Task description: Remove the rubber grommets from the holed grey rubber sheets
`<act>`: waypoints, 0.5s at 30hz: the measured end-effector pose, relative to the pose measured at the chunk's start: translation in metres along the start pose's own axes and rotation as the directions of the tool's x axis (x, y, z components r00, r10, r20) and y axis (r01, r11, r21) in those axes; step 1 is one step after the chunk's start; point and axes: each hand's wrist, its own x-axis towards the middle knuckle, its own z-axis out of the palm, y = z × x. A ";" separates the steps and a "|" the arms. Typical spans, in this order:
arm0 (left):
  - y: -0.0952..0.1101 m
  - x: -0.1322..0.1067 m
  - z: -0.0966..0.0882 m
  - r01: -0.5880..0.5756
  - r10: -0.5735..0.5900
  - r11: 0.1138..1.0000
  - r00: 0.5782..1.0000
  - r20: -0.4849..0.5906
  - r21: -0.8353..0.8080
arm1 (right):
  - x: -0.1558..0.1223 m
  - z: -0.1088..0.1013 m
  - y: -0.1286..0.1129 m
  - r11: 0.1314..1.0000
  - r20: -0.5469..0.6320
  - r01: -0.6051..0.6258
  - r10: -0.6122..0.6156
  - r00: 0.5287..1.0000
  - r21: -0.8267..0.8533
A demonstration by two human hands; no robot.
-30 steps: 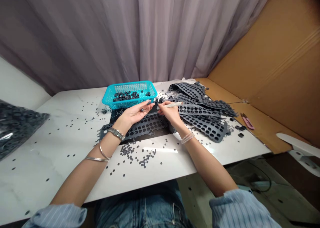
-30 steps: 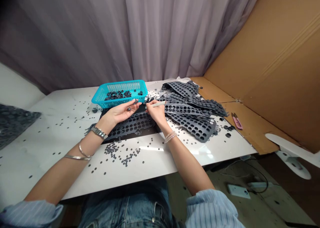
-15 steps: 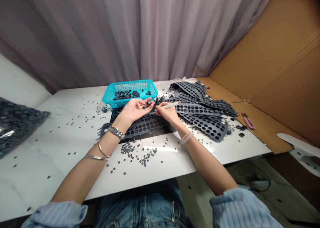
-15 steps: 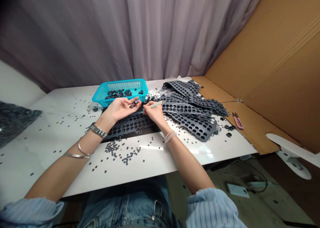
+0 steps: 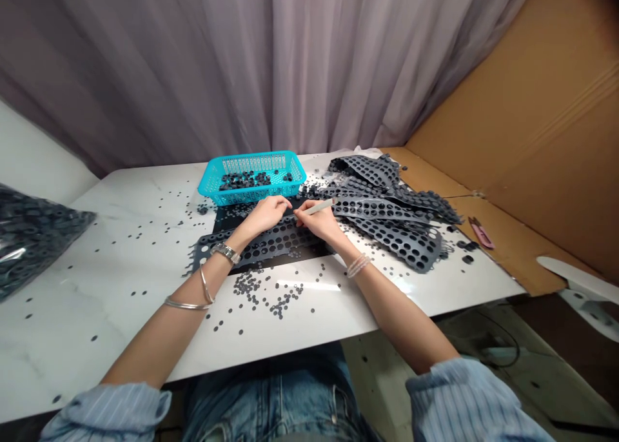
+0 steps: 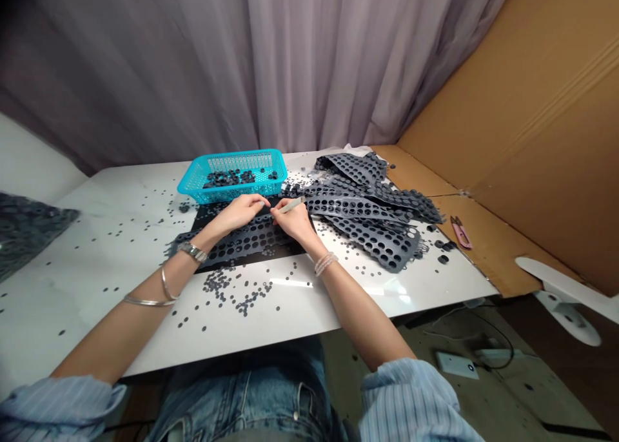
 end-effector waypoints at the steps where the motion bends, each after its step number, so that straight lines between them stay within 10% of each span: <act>1: 0.001 -0.001 0.000 -0.045 0.045 0.994 0.999 -0.002 0.100 | 0.000 0.000 0.000 1.000 0.001 0.004 -0.004 1.000 -0.014; 15: -0.007 0.001 0.015 -0.206 0.196 0.905 0.978 0.064 0.371 | 0.003 0.004 -0.010 0.976 -0.010 0.003 -0.006 1.000 -0.218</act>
